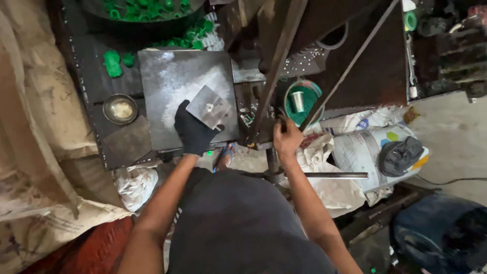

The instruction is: The person operates a manual press machine to produce small green plastic items. They repeatedly place a metal mold into the press, pull a lever to activate the press, and then remove the finished green plastic piece from the mold.

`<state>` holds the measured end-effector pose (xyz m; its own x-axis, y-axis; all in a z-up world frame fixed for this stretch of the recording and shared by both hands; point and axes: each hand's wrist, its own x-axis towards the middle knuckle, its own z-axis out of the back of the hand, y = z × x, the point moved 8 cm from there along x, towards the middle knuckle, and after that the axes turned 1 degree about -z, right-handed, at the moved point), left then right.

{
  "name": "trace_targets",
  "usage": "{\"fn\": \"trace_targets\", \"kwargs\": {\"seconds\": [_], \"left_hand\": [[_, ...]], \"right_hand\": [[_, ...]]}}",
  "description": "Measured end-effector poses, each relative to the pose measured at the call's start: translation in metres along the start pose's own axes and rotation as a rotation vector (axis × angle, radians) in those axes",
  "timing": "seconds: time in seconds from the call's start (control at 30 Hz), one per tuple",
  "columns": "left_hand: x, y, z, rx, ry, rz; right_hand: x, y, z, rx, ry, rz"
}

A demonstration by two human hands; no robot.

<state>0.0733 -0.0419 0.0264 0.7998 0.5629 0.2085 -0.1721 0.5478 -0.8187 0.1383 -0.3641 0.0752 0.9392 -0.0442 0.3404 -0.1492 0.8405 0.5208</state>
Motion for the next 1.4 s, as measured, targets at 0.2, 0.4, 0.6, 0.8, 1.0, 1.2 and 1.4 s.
{"fn": "trace_targets", "kwargs": {"seconds": [0.2, 0.4, 0.6, 0.8, 1.0, 1.2, 1.4], "left_hand": [[0.023, 0.013, -0.069, -0.217, -0.032, 0.105], [0.042, -0.014, -0.095, -0.214, -0.12, 0.019], [0.065, -0.026, -0.113, -0.225, 0.081, -0.089], [0.094, -0.025, -0.134, -0.136, 0.243, -0.088], [0.075, -0.011, -0.136, -0.517, 0.577, 0.11], [0.071, -0.006, -0.146, -0.207, 0.548, 0.136], [0.089, -0.03, -0.16, -0.11, 0.539, 0.05]], "right_hand": [[0.003, -0.002, -0.001, -0.015, 0.032, -0.002], [0.003, 0.004, 0.0, -0.028, 0.057, -0.02], [0.008, 0.013, 0.002, -0.018, 0.076, 0.0], [0.005, 0.016, 0.002, -0.03, 0.082, 0.048], [0.006, 0.018, 0.006, 0.002, 0.072, 0.043], [0.007, 0.015, 0.009, 0.003, 0.018, 0.056], [0.01, 0.019, 0.006, -0.021, 0.076, 0.042]]}}
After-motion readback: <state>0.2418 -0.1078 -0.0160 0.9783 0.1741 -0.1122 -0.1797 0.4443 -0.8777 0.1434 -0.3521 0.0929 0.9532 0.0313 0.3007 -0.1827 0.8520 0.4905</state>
